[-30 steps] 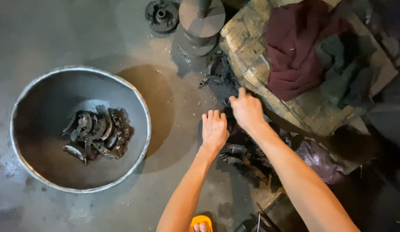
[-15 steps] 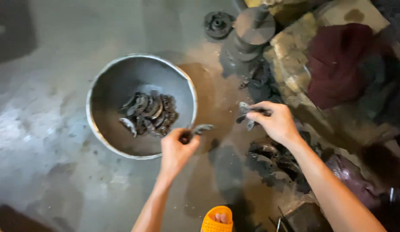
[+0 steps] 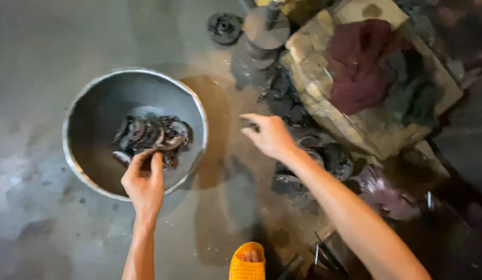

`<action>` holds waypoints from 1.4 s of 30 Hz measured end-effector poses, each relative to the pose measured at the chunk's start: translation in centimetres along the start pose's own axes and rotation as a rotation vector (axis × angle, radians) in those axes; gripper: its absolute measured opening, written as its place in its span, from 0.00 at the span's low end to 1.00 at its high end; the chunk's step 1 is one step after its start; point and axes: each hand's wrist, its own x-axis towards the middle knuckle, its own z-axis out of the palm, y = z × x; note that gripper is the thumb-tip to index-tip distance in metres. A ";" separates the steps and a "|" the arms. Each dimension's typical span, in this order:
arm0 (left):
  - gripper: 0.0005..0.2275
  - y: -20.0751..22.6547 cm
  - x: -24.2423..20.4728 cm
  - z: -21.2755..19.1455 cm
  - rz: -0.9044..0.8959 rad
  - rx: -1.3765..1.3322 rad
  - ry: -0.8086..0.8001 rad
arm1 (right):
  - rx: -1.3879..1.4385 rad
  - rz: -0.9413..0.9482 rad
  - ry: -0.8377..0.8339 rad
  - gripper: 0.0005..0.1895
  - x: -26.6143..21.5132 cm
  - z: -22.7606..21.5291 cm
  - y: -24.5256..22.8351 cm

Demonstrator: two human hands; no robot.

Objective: The person gathers small metal parts from the floor into a metal basin, then uses a hammer and a small metal rod to disassemble a circular mechanical component on the floor, separating its internal pieces.

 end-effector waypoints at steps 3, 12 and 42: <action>0.05 2.4 -1.7 3.5 0.006 -0.106 -0.133 | -0.270 0.146 0.014 0.16 -2.0 -3.1 8.6; 0.12 6.6 -3.8 24.2 0.602 0.107 -0.674 | -0.681 -0.051 -0.111 0.11 -4.4 -0.6 22.3; 0.17 0.6 -6.3 33.1 0.437 0.409 -0.777 | -0.826 -0.033 -0.084 0.19 1.7 3.6 25.8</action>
